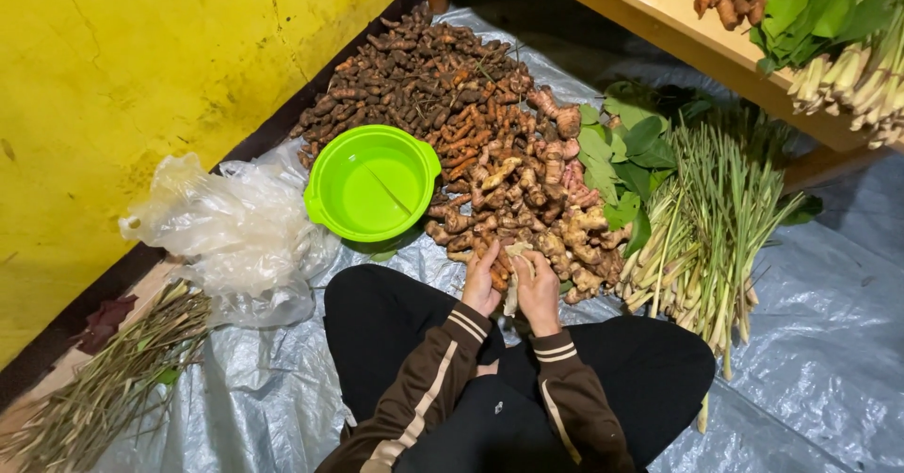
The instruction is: The person sits on a tarp and cleans root vegetables, likely turmeric, using a cloth. They wipe each root individually and place the cleaned items on a nearby wooden table. The process is repeated for multiple roots throughout the clip.
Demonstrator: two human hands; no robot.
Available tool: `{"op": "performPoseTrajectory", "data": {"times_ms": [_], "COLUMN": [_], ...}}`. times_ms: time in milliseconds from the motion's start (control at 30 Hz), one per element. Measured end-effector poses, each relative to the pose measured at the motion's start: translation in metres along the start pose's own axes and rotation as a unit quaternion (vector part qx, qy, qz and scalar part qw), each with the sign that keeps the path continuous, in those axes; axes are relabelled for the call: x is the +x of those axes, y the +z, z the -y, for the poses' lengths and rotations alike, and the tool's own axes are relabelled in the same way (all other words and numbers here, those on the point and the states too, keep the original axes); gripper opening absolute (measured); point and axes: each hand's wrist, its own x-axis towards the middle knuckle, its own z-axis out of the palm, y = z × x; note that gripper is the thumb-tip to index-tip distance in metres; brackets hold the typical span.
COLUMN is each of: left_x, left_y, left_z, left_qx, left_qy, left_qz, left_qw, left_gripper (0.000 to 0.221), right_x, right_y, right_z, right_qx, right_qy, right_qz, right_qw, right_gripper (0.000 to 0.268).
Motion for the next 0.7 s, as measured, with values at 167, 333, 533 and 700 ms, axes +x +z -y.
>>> {"op": "performPoseTrajectory", "data": {"times_ms": [167, 333, 533, 700], "left_x": [0.025, 0.036, 0.037, 0.08], "left_y": [-0.022, -0.027, -0.029, -0.064], "left_z": [0.013, 0.019, 0.015, 0.03], "left_qx": [-0.002, -0.005, -0.003, 0.018], "left_qy": [0.008, 0.021, 0.003, -0.002], "left_qz": [-0.013, -0.018, -0.028, -0.005], "left_qw": [1.0, 1.0, 1.0, 1.0], "left_gripper": [0.02, 0.022, 0.018, 0.026], "right_x": [0.002, 0.007, 0.007, 0.027], "right_y": [0.006, 0.012, 0.006, 0.021], "right_z": [-0.002, -0.015, -0.012, -0.101], "right_qx": [0.057, 0.084, 0.163, 0.367], "right_qy": [-0.001, -0.022, 0.015, 0.15], "right_qz": [0.017, 0.018, 0.037, 0.02], "right_qw": [0.998, 0.996, 0.986, 0.918], "right_gripper": [0.025, 0.026, 0.016, 0.02]}}
